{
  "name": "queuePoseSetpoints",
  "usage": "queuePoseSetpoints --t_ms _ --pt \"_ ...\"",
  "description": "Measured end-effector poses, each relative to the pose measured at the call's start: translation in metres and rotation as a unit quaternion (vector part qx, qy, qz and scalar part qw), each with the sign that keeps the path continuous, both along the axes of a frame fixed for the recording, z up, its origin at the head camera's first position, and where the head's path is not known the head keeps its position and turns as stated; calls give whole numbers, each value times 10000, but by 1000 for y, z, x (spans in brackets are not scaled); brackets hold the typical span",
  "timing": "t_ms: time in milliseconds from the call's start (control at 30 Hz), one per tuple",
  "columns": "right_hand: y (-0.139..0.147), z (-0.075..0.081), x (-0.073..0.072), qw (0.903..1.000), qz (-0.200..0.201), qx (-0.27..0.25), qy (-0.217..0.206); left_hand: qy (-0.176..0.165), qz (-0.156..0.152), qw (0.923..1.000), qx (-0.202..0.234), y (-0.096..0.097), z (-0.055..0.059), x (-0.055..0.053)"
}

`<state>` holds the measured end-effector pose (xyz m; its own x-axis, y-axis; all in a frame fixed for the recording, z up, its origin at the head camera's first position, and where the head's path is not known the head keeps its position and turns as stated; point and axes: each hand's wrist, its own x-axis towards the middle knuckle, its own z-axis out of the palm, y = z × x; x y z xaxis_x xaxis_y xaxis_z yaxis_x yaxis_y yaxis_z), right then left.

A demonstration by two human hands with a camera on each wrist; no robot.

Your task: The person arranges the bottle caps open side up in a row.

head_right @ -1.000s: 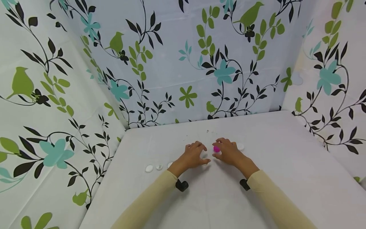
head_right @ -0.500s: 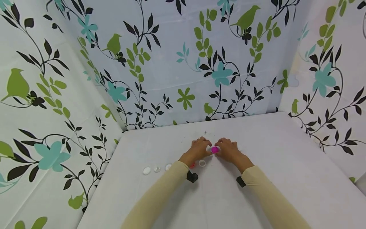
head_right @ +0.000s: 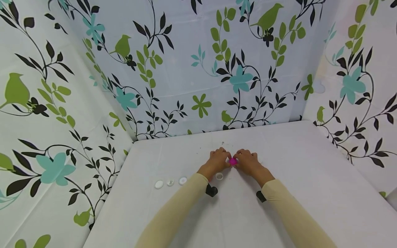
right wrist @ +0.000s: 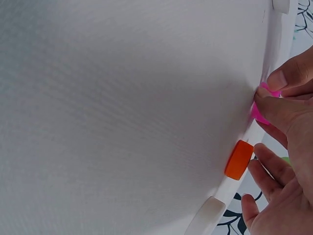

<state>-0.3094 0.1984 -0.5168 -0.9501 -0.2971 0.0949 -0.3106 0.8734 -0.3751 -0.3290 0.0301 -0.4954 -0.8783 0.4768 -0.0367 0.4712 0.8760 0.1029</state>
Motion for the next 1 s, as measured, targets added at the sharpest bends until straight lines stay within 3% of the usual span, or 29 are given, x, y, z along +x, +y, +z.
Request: queuePoseSetpoints --t_ms 233,600,1000 --pt "-2 5 0 10000 51 -7 -11 -19 -2 9999 103 -4 0 1" --pt "-1 20 4 9997 196 -22 126 -233 34 9985 499 -14 13 4" --pt "-7 29 17 9990 240 -303 -221 19 -156 9980 607 -19 13 17"
